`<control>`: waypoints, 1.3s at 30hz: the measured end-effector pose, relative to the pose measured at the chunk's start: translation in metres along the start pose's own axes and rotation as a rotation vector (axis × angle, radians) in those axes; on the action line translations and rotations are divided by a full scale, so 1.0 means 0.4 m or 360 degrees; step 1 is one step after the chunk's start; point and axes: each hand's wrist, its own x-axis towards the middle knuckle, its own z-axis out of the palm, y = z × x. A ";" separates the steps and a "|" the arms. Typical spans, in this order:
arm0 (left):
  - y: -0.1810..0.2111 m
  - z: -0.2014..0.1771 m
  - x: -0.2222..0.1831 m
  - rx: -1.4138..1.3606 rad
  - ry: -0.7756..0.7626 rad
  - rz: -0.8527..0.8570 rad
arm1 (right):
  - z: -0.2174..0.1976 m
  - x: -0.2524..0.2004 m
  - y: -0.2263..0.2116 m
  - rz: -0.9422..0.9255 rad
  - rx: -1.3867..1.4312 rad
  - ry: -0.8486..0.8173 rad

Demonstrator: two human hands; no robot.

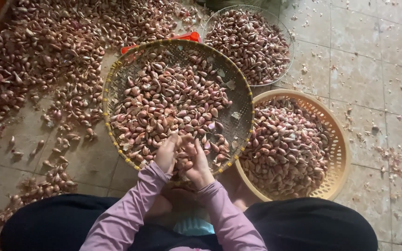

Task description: Sorting shallots by hand in a large woven basket to remove debris and low-quality cloves, followed by sifting the basket.

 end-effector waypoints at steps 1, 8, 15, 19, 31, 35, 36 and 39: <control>0.014 0.007 -0.003 -0.0001 -0.0002 -0.0001 | 0.001 -0.001 -0.004 -0.0002 0.0000 0.0001; -0.130 -0.179 0.190 0.0832 -0.0139 0.0742 | -0.001 -0.017 -0.028 -0.0062 -0.0107 -0.0119; -0.245 -0.308 0.251 0.1492 -0.0451 0.0474 | 0.023 -0.053 -0.021 -0.0301 -0.0598 -0.0261; -0.233 -0.277 0.239 0.1525 -0.0226 0.0527 | -0.011 0.002 -0.011 -0.0316 -0.0757 -0.0256; -0.178 -0.540 0.404 0.2130 0.0881 0.1414 | -0.131 -0.134 -0.336 -0.0971 0.1017 -0.0880; -0.240 -0.456 0.348 0.2716 0.0801 0.1064 | -0.130 -0.248 -0.402 -0.1343 0.1841 -0.0819; -0.263 -0.410 0.318 0.2853 0.0627 0.1090 | -0.145 -0.252 -0.412 -0.1287 0.1815 -0.0925; -0.148 -0.160 0.178 0.2651 -0.0083 0.0455 | -0.134 -0.190 -0.384 -0.1284 0.1560 -0.0962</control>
